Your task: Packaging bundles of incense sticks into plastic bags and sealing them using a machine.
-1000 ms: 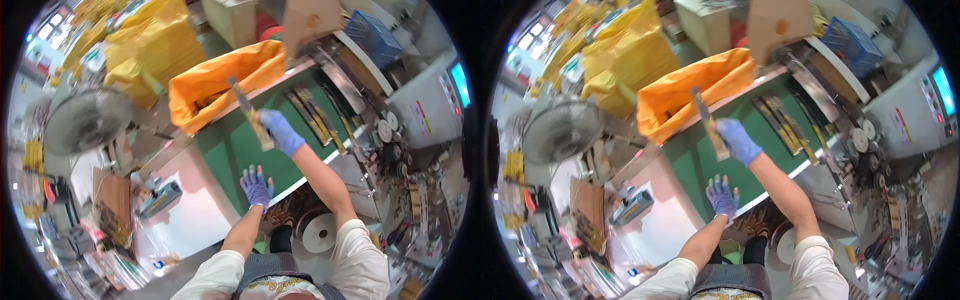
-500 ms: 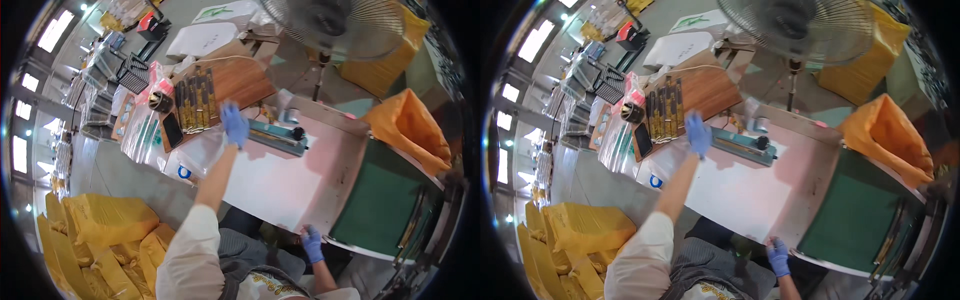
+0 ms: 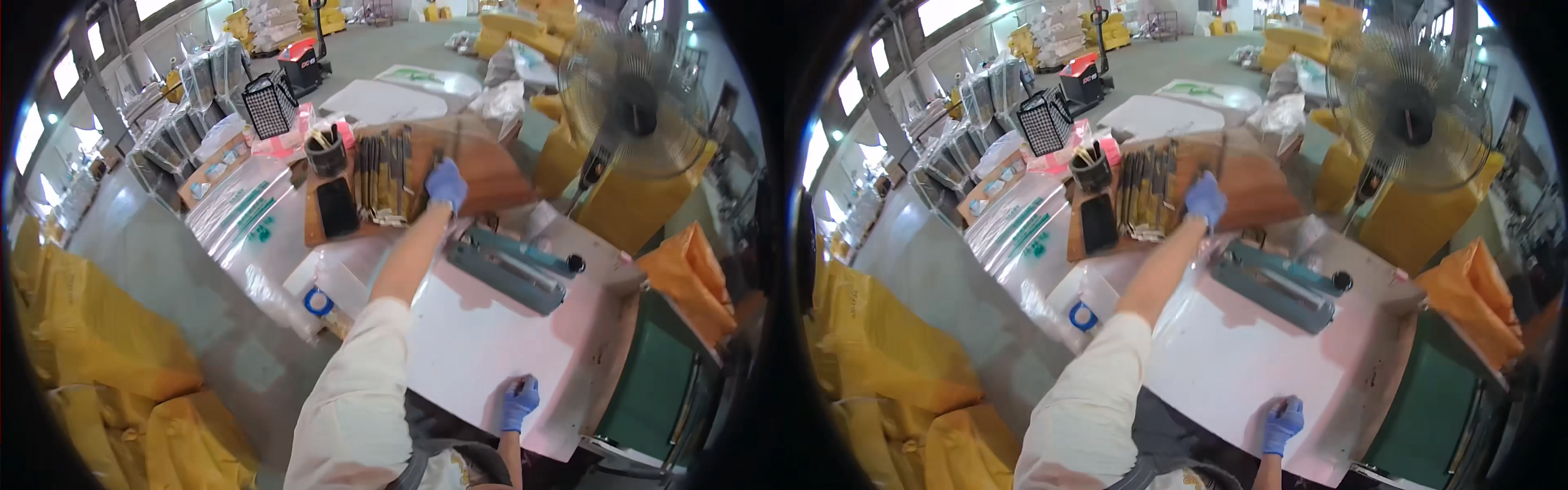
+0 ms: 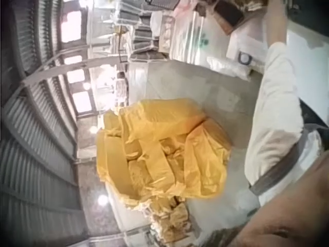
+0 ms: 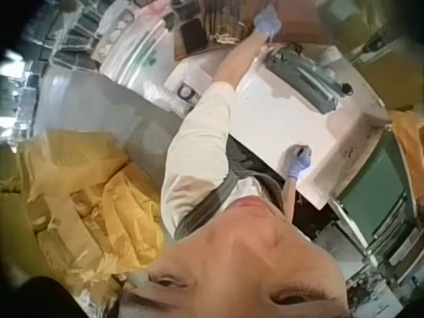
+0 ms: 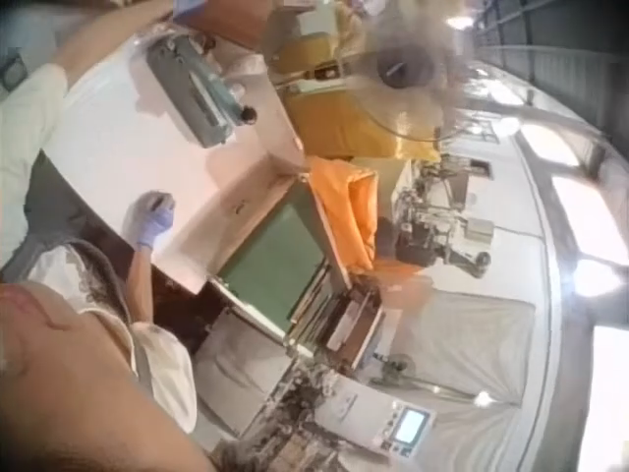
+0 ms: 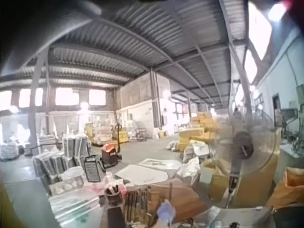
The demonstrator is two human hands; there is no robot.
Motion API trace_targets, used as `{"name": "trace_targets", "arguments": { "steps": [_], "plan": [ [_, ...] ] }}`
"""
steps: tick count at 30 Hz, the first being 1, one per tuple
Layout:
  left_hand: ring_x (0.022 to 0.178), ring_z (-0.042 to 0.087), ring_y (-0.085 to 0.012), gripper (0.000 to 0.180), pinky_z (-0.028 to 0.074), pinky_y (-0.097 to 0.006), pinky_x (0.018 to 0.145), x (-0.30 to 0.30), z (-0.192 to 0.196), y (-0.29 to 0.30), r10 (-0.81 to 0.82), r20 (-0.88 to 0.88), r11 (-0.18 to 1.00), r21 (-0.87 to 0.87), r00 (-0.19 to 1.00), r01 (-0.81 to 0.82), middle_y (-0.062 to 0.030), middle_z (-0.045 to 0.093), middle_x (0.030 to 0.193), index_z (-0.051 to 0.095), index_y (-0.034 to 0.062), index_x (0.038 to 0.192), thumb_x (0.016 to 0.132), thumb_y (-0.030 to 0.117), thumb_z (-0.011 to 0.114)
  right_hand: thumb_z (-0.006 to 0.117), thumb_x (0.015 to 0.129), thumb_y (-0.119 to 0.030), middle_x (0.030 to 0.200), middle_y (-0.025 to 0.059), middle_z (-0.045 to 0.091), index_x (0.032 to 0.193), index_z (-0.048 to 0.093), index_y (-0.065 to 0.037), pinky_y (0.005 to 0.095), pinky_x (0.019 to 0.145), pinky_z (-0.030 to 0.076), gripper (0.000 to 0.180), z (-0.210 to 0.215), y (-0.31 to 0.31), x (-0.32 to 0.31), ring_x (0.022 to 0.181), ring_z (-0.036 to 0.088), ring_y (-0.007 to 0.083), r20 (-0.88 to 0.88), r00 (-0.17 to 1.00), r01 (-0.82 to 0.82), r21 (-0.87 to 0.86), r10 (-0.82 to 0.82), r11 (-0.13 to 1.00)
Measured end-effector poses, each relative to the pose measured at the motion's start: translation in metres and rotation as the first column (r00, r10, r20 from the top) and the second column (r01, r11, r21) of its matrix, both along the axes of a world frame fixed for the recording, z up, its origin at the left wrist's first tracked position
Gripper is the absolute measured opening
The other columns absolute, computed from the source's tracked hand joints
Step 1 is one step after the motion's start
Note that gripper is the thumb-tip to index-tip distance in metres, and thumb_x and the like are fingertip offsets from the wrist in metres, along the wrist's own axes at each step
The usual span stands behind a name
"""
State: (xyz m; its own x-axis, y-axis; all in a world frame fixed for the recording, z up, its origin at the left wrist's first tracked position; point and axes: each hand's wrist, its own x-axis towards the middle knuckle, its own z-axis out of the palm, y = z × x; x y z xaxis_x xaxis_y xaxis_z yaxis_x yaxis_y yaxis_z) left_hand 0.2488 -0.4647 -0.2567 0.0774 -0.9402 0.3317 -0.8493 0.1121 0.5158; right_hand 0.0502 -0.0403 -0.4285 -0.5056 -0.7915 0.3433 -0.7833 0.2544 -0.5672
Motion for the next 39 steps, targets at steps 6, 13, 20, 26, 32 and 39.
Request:
{"name": "trace_targets", "arguments": {
  "steps": [6,13,20,26,32,39],
  "plan": [
    [0.065,0.05,-0.0334,0.013,0.041,-0.039,0.06,-0.014,-0.077,0.262,-0.607,-0.468,0.794,-0.392,0.643,0.464,-0.0163,0.051,0.07,0.046,0.0072,0.087,0.077,0.012,0.053,0.053,0.085,-0.024,0.066,0.0072,0.051,0.076,0.053,-0.004,0.0328,0.05,0.039,0.021,-0.009,0.01,-0.01,0.054,0.047,0.0176,0.104,0.994,-0.013,-0.049,0.018,0.999],
    [0.077,0.057,-0.0407,0.039,0.047,-0.044,0.068,0.013,-0.176,0.435,-0.416,-0.759,0.731,0.048,0.501,0.68,-0.0233,0.059,0.081,0.047,0.0019,0.113,0.077,0.011,0.058,0.053,0.079,-0.001,0.073,0.0037,0.056,0.108,0.051,-0.004,0.0241,0.054,0.045,0.03,0.04,0.002,0.107,0.065,0.055,0.0113,0.741,0.637,-0.193,-0.113,0.212,0.975],
    [0.078,0.056,-0.0214,0.024,0.046,-0.037,0.072,0.01,-0.148,0.423,-0.436,-0.785,0.758,-0.058,0.44,0.649,-0.0157,0.061,0.087,0.051,0.0011,0.106,0.084,0.011,0.054,0.062,0.073,-0.004,0.082,0.0085,0.056,0.105,0.053,-0.002,0.0285,0.062,0.045,0.034,0.018,0.002,0.1,0.068,0.054,0.0169,0.49,0.856,-0.097,-0.158,0.164,0.983],
    [0.085,0.057,-0.0245,0.022,0.048,-0.034,0.075,0.069,-0.132,0.386,-0.456,-0.751,0.669,0.064,0.478,0.74,-0.016,0.057,0.101,0.054,0.0009,0.1,0.08,0.01,0.056,0.059,0.071,-0.002,0.075,0.0097,0.055,0.101,0.055,-0.004,0.0317,0.062,0.045,0.03,0.013,-0.028,0.017,0.068,0.053,0.0189,0.229,0.965,-0.111,-0.079,0.126,0.991],
    [0.092,0.051,-0.0327,0.029,0.042,-0.041,0.081,0.234,-0.142,0.317,0.057,-0.17,0.964,-0.246,0.984,-0.099,-0.0164,0.052,0.101,0.056,0.0084,0.106,0.079,0.019,0.059,0.062,0.071,-0.01,0.1,0.0149,0.053,0.105,0.055,-0.002,0.039,0.08,0.045,0.035,0.0,0.007,-0.024,0.089,0.054,0.032,-0.072,0.997,0.019,-0.045,-0.022,0.999],
    [0.108,0.037,-0.0378,0.049,0.027,-0.05,0.092,0.266,-0.16,0.301,0.244,0.288,0.966,-0.162,0.926,-0.204,-0.0176,0.042,0.117,0.054,0.0162,0.119,0.072,0.028,0.065,0.059,0.074,-0.008,0.099,0.0155,0.053,0.103,0.055,-0.002,0.0403,0.082,0.043,0.03,0.002,0.044,0.011,0.091,0.051,0.0338,-0.234,0.971,-0.068,-0.058,0.053,0.996]
  ]
}}
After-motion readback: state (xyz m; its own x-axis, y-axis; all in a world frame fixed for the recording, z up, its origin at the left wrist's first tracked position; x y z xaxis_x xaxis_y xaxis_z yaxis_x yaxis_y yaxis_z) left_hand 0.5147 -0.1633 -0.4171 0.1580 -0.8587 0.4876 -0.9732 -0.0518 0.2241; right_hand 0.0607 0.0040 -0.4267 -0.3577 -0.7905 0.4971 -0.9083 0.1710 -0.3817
